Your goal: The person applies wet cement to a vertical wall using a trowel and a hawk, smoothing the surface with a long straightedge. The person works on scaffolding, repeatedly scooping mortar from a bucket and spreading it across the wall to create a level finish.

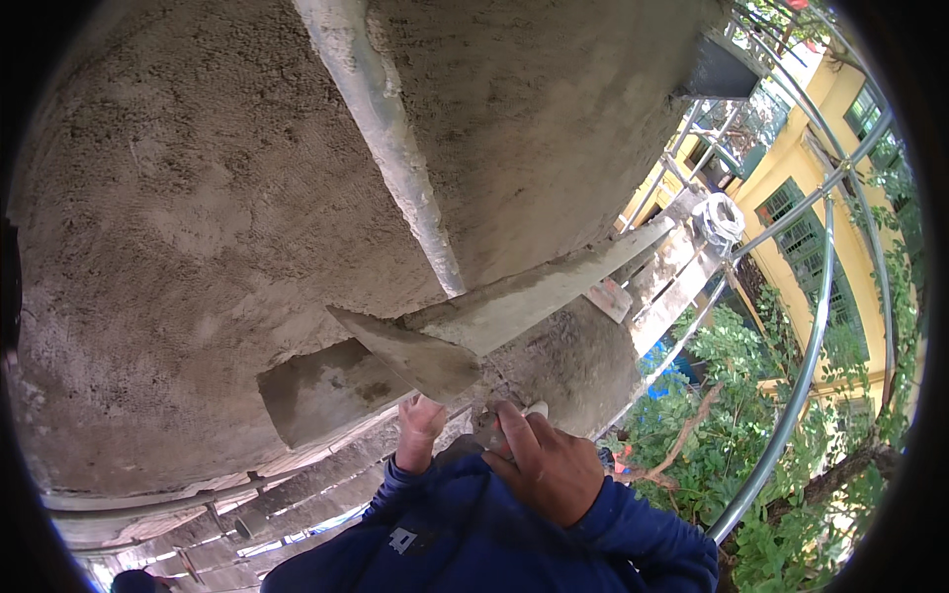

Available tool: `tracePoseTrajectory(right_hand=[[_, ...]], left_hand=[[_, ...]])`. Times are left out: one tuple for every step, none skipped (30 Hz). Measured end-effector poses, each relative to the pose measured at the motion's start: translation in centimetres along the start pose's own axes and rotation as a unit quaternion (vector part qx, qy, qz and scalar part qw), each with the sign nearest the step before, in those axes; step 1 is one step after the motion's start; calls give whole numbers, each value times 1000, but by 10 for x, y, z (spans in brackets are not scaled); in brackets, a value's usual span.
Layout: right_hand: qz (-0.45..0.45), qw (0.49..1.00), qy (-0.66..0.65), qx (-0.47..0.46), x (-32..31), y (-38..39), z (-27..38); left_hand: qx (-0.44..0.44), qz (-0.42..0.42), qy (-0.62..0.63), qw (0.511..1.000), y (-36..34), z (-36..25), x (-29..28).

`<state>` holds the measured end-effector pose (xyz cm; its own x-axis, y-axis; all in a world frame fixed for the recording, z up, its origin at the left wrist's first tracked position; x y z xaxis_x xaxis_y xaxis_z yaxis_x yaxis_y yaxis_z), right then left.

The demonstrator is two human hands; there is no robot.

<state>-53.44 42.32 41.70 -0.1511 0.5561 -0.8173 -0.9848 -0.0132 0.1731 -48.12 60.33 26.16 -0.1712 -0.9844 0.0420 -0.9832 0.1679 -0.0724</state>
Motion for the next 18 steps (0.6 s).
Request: tracePoseTrajectory(right_hand=[[4, 1000, -10, -9, -2, 0, 3], [4, 1000, -13, -28, -3, 1, 7], [5, 999, -15, -48, -5, 1, 13], [8, 997, -19, -70, -3, 1, 15], [11, 998, -10, -67, -1, -1, 15], [11, 998, 0, -59, -1, -3, 12], [12, 998, 10, -52, -1, -6, 9], [14, 999, 18, -33, 1, -10, 1], [19, 999, 22, -17, 7, -13, -14], [17, 999, 35, 15, 13, -16, -31], [11, 999, 27, 39, 21, -18, -45], [17, 998, 27, 51, 24, -22, -52], [21, 997, 30, 68, 25, -28, -60], [26, 996, 32, 84, 27, -34, -70], [32, 995, 13, 94, 29, -40, -81], [27, 994, 26, 99, 36, -45, -94], [22, 994, 38, 104, 44, -49, -110], [17, 992, 52, 112, 50, -53, -127]], left_hand=[[26, -2, -35, 999, 2, -1, -5], [105, 10, -103, 989, 3, 8, -14], [133, 12, -27, 991, 3, 11, -17], [159, 16, 51, 986, 1, 9, -20], [129, 7, 268, 955, -4, 9, -20], [112, 19, 324, 939, -6, 7, -18], [93, 29, 376, 921, -7, 4, -18], [92, 56, 271, 957, -3, 3, -22], [88, 81, 157, 980, 5, -1, -29], [82, 118, 57, 988, 8, 2, -31], [77, 154, -45, 984, 10, 4, -33], [69, 169, -111, 977, 11, -5, -33], [63, 187, -173, 965, 11, -11, -33], [56, 204, -233, 949, 12, -16, -33], [75, 173, -198, 962, 19, -15, -32], [81, 160, -189, 965, 26, -14, -33], [81, 141, -177, 971, 32, -11, -33], [83, 123, -163, 976, 38, -8, -33]])
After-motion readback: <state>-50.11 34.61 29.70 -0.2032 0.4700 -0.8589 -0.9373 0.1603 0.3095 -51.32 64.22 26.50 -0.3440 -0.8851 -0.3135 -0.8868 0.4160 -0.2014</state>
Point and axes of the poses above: each hand's wrist, its own y-axis away from the middle knuckle, its own x-axis out of the palm, z = x × y, the point moved 1 cm from there along -y, towards the middle knuckle, and after that the axes turned 15 degrees about x, right-handed, at the moved point
